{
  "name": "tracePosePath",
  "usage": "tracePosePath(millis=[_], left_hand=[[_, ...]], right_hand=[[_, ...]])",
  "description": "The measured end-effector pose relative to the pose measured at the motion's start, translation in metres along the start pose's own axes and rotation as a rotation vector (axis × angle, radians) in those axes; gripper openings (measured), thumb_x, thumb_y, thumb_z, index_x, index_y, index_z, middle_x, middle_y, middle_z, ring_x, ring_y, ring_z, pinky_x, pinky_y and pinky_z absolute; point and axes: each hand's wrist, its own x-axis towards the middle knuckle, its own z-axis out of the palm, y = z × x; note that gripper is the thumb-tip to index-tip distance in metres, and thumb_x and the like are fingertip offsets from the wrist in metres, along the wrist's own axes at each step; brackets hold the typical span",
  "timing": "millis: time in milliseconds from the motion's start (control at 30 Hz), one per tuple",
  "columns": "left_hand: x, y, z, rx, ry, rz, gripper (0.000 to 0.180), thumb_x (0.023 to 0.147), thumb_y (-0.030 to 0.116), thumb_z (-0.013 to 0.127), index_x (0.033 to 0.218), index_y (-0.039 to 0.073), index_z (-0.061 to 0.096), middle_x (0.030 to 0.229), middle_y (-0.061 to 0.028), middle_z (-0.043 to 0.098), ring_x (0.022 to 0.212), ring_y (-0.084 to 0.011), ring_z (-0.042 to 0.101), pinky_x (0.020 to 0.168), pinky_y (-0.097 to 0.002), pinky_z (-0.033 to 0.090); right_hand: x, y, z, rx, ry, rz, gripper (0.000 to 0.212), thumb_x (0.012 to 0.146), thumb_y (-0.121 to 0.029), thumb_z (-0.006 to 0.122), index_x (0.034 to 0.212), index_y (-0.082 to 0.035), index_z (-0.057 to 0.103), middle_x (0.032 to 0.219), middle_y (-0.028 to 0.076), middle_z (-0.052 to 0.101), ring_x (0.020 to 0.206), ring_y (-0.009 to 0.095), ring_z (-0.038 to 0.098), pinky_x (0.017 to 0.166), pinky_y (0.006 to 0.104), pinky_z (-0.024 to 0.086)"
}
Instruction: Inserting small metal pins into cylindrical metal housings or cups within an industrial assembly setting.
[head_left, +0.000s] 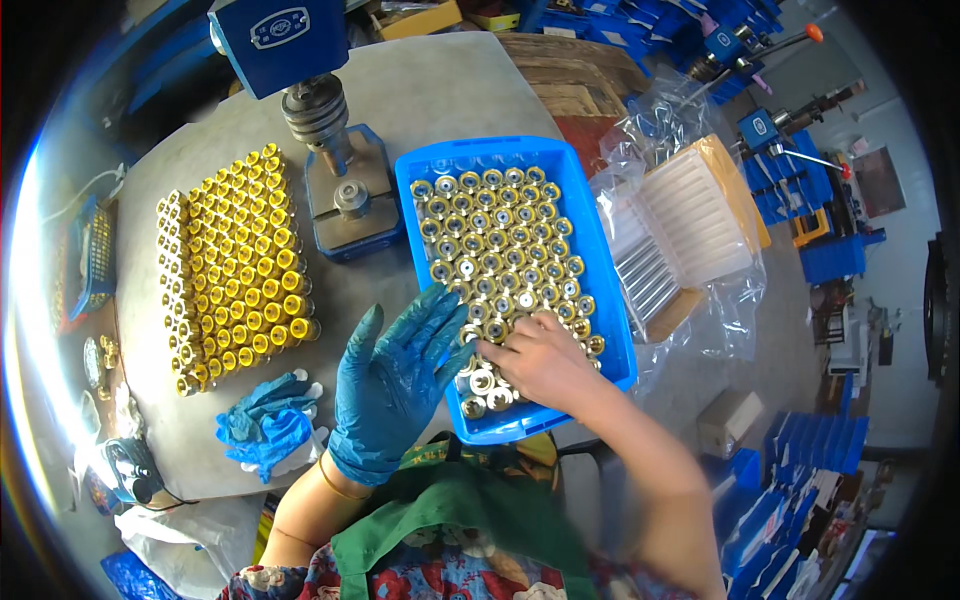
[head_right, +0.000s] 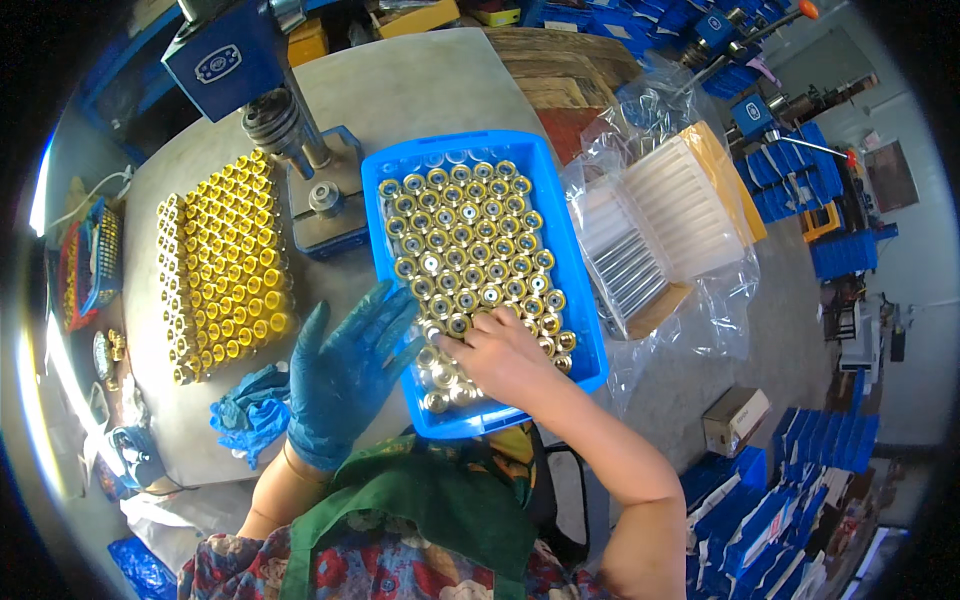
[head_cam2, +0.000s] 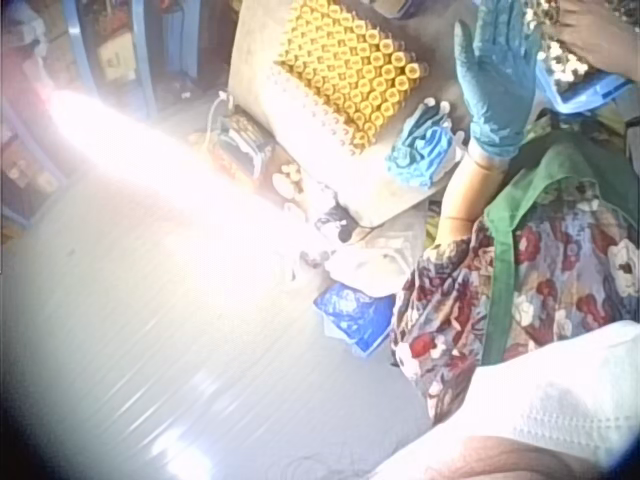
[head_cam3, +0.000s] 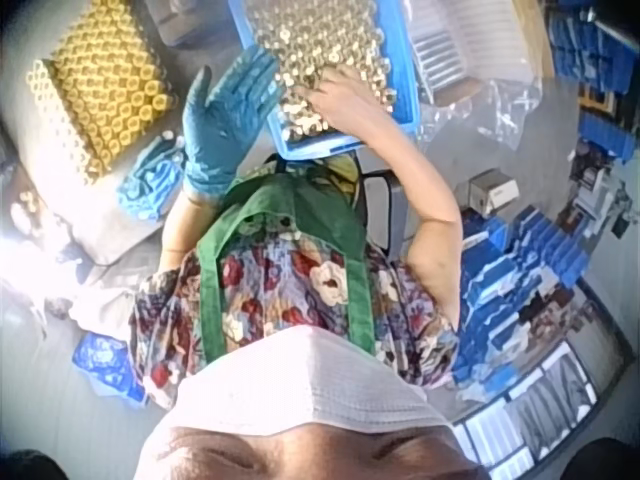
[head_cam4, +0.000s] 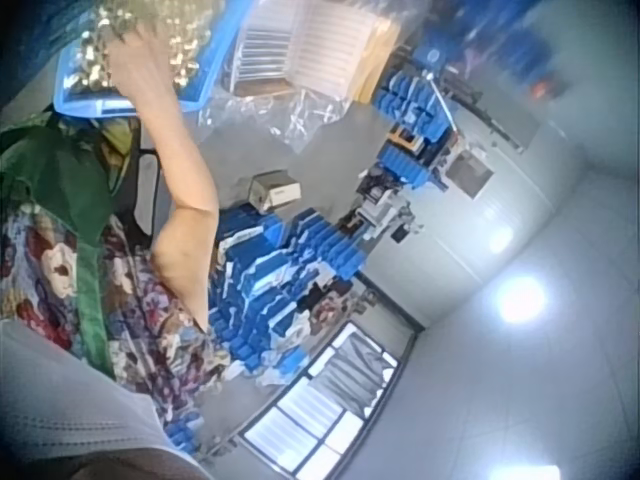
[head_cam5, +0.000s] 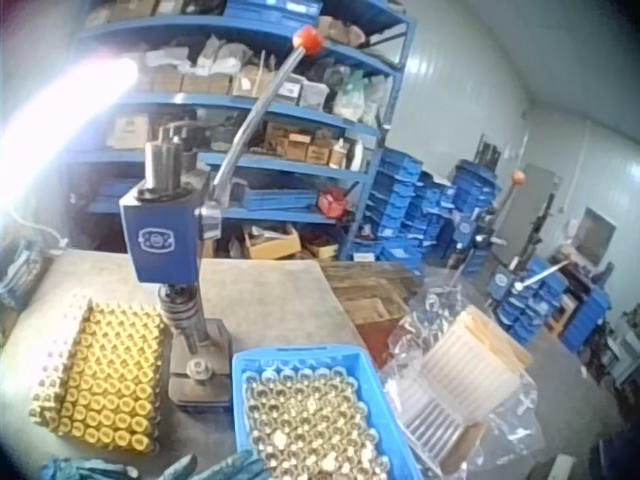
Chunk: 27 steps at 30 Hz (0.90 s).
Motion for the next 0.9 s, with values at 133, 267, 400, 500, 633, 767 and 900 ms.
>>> tracePosePath(millis=[133, 267, 400, 500, 633, 767, 900], left_hand=[[-0.004, 0.005, -0.003, -0.032, -0.039, 0.011, 0.063, 0.097, 0.046, 0.038, 0.141, 0.001, 0.036, 0.145, -0.0147, 0.039, 0.133, -0.0242, 0.038, 0.112, -0.0410, 0.027], [-0.003, 0.001, -0.002, -0.036, -0.014, 0.020, 0.062, 0.097, 0.045, 0.036, 0.143, 0.002, 0.034, 0.146, -0.0149, 0.038, 0.135, -0.0245, 0.036, 0.112, -0.0416, 0.026], [0.002, -0.011, 0.010, 0.072, -0.034, -0.032, 0.062, 0.098, 0.044, 0.035, 0.143, 0.002, 0.034, 0.147, -0.0150, 0.036, 0.136, -0.0248, 0.034, 0.112, -0.0418, 0.026], [0.009, -0.016, 0.018, 0.094, -0.049, -0.029, 0.061, 0.098, 0.042, 0.034, 0.145, 0.004, 0.031, 0.148, -0.0141, 0.034, 0.137, -0.0254, 0.032, 0.112, -0.0406, 0.026], [0.022, -0.023, 0.032, 0.103, -0.052, -0.087, 0.061, 0.098, 0.043, 0.032, 0.146, 0.005, 0.029, 0.149, -0.0144, 0.033, 0.138, -0.0258, 0.031, 0.112, -0.0411, 0.025], [0.039, -0.028, 0.049, 0.156, -0.090, -0.003, 0.060, 0.099, 0.041, 0.028, 0.146, 0.002, 0.028, 0.148, -0.0161, 0.033, 0.139, -0.0275, 0.028, 0.114, -0.0434, 0.020], [0.046, -0.025, 0.057, 0.215, -0.109, 0.084, 0.061, 0.098, 0.041, 0.029, 0.145, 0.002, 0.029, 0.148, -0.0154, 0.033, 0.139, -0.0280, 0.028, 0.115, -0.0443, 0.019]], right_hand=[[0.005, 0.002, 0.003, 0.004, 0.027, -0.016, 0.034, 0.076, -0.016, 0.065, 0.110, -0.012, 0.067, 0.071, 0.000, 0.058, 0.076, 0.017, 0.053, 0.076, 0.0326, 0.038], [-0.002, 0.002, 0.006, -0.035, -0.012, -0.014, 0.030, 0.080, -0.018, 0.062, 0.109, -0.013, 0.067, 0.063, 0.000, 0.056, 0.071, 0.018, 0.054, 0.075, 0.0322, 0.038], [-0.003, -0.002, 0.011, -0.027, -0.124, 0.033, 0.025, 0.086, -0.020, 0.055, 0.106, -0.013, 0.068, 0.062, 0.003, 0.057, 0.065, 0.019, 0.056, 0.074, 0.0327, 0.038], [-0.008, 0.000, 0.021, -0.019, -0.038, 0.084, 0.025, 0.086, -0.020, 0.052, 0.104, -0.014, 0.068, 0.062, 0.003, 0.057, 0.064, 0.020, 0.058, 0.075, 0.0339, 0.039], [0.010, 0.002, 0.004, 0.059, -0.375, 0.028, 0.039, 0.088, -0.012, 0.046, 0.126, -0.010, 0.055, 0.072, 0.007, 0.064, 0.073, 0.024, 0.064, 0.092, 0.0411, 0.041], [0.001, 0.004, 0.001, 0.099, -0.209, 0.021, 0.044, 0.084, -0.011, 0.050, 0.128, -0.013, 0.056, 0.057, 0.006, 0.057, 0.058, 0.022, 0.060, 0.073, 0.0365, 0.040], [-0.001, 0.006, 0.004, 0.071, -0.148, 0.061, 0.048, 0.085, -0.009, 0.047, 0.133, -0.008, 0.052, 0.056, 0.005, 0.057, 0.056, 0.021, 0.060, 0.070, 0.0367, 0.041]])
